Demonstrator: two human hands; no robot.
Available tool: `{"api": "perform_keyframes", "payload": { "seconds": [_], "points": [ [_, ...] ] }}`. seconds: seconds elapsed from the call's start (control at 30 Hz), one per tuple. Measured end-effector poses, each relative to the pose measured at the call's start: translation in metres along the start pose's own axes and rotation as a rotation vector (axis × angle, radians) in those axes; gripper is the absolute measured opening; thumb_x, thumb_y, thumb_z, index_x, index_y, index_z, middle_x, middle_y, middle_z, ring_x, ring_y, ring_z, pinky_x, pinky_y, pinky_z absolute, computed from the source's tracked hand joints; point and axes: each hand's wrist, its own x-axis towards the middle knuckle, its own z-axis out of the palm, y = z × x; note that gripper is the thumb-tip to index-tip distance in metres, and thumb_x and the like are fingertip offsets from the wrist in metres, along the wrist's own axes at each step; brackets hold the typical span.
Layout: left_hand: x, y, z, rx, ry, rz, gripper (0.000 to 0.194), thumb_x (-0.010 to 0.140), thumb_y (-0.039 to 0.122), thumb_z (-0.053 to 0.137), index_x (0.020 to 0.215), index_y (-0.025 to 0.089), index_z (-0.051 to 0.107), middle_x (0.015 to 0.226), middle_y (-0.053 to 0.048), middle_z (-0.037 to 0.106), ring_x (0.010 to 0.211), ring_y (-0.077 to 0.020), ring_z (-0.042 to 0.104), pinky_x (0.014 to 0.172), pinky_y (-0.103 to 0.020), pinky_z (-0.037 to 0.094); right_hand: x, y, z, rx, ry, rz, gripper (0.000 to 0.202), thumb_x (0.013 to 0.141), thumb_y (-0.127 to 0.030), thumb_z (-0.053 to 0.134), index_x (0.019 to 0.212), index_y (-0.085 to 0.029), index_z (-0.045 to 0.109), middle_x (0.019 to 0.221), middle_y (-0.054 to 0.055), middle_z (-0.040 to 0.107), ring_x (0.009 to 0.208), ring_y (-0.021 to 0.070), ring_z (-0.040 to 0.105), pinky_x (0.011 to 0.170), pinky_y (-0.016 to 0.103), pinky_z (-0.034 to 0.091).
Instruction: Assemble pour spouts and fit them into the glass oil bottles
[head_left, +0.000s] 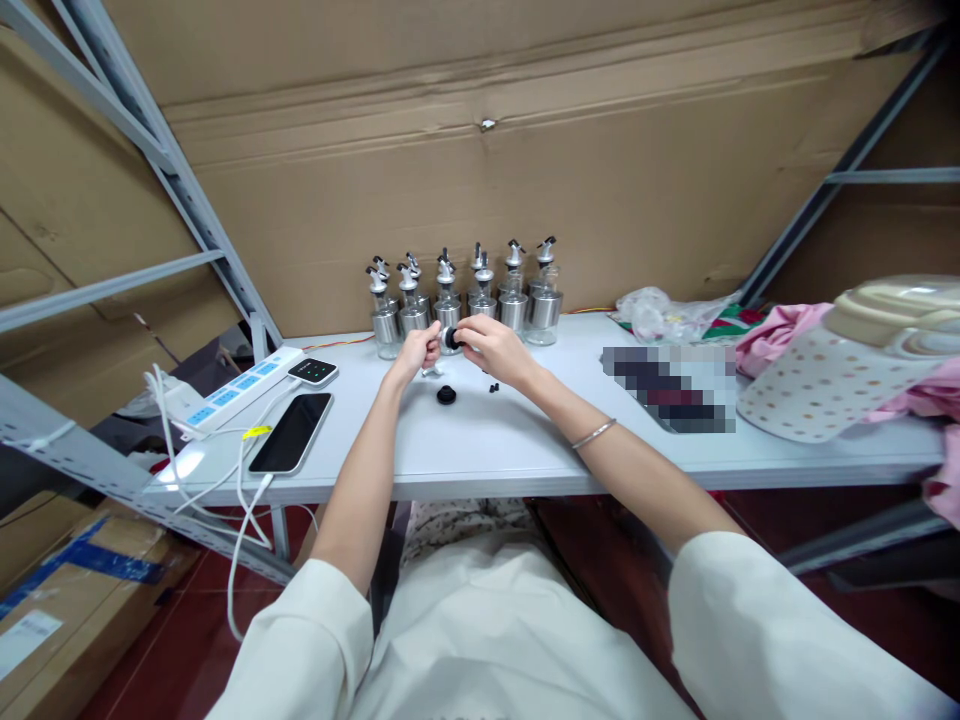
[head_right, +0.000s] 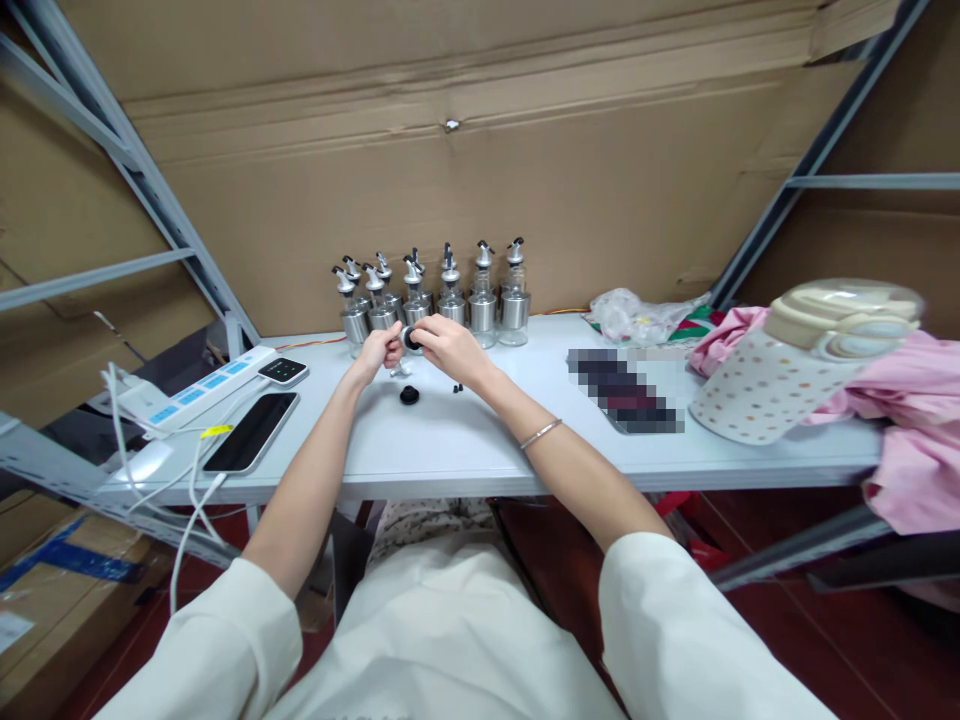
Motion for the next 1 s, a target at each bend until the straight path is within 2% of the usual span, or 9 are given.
{"api": "perform_keyframes", "payload": {
  "seconds": [0.23, 0.33, 0.47, 0.57, 0.8, 0.93, 1.0],
  "points": [
    [0.000, -0.001, 0.005, -0.004, 0.030, 0.014, 0.050, 0.088, 0.047, 0.051, 0.053, 0.017, 0.032, 0.043, 0.007, 0.028, 0.035, -0.0021, 0.025, 0.037, -0.016, 0.017, -0.002, 0.001, 0.003, 0.058, 0.007, 0.032, 0.021, 0.086, -0.014, 0.041, 0.089, -0.021, 0.061, 0.099, 0.010, 0.062, 0.094, 0.0215, 0.057, 0.084, 0.037, 0.047],
    [0.003, -0.002, 0.001, -0.018, 0.051, 0.025, 0.049, 0.089, 0.047, 0.050, 0.054, 0.018, 0.031, 0.044, 0.008, 0.027, 0.036, -0.0027, 0.026, 0.038, -0.017, 0.018, -0.002, -0.001, 0.001, 0.044, 0.025, 0.033, 0.015, 0.082, -0.015, 0.046, 0.086, -0.021, 0.059, 0.094, 0.010, 0.062, 0.091, 0.0219, 0.057, 0.082, 0.036, 0.047],
    [0.005, -0.005, -0.019, -0.004, 0.259, 0.090, 0.047, 0.090, 0.049, 0.046, 0.058, 0.020, 0.028, 0.047, 0.009, 0.025, 0.037, -0.0035, 0.023, 0.039, -0.018, 0.019, -0.006, 0.003, -0.009, 0.019, 0.121, 0.124, 0.009, 0.079, -0.019, 0.052, 0.086, -0.019, 0.058, 0.083, 0.008, 0.060, 0.081, 0.0216, 0.057, 0.076, 0.034, 0.048],
    [0.005, -0.013, -0.032, 0.194, 0.339, 0.153, 0.037, 0.090, 0.042, 0.046, 0.064, 0.018, 0.038, 0.052, 0.007, 0.035, 0.042, -0.0055, 0.031, 0.044, -0.019, 0.025, -0.010, 0.010, -0.014, 0.036, 0.173, 0.230, 0.011, 0.080, -0.022, 0.052, 0.089, -0.019, 0.058, 0.083, 0.007, 0.061, 0.078, 0.0212, 0.058, 0.075, 0.035, 0.047],
    [0.011, -0.036, -0.034, 0.690, 0.274, 0.278, 0.010, 0.082, 0.019, 0.055, 0.071, 0.016, 0.055, 0.071, 0.001, 0.054, 0.071, -0.0126, 0.049, 0.071, -0.023, 0.038, -0.012, 0.010, -0.010, 0.095, 0.129, 0.275, 0.015, 0.082, -0.025, 0.053, 0.092, -0.019, 0.062, 0.089, 0.008, 0.065, 0.081, 0.0205, 0.061, 0.076, 0.033, 0.049],
    [0.015, -0.042, -0.040, 0.808, 0.179, 0.199, 0.005, 0.076, 0.014, 0.055, 0.076, 0.015, 0.060, 0.078, -0.003, 0.059, 0.074, -0.0151, 0.053, 0.075, -0.026, 0.041, -0.011, 0.004, -0.007, 0.175, 0.054, 0.331, 0.025, 0.078, -0.026, 0.058, 0.102, -0.017, 0.061, 0.086, 0.006, 0.066, 0.077, 0.0185, 0.062, 0.073, 0.031, 0.049],
    [0.016, -0.044, -0.043, 0.831, 0.149, 0.164, 0.008, 0.073, 0.012, 0.056, 0.078, 0.014, 0.062, 0.080, -0.004, 0.061, 0.074, -0.0156, 0.054, 0.075, -0.026, 0.042, -0.010, 0.002, -0.006, 0.211, -0.025, 0.321, 0.024, 0.075, -0.024, 0.060, 0.098, -0.016, 0.062, 0.085, 0.006, 0.067, 0.076, 0.0177, 0.062, 0.071, 0.029, 0.048]
  ]
}}
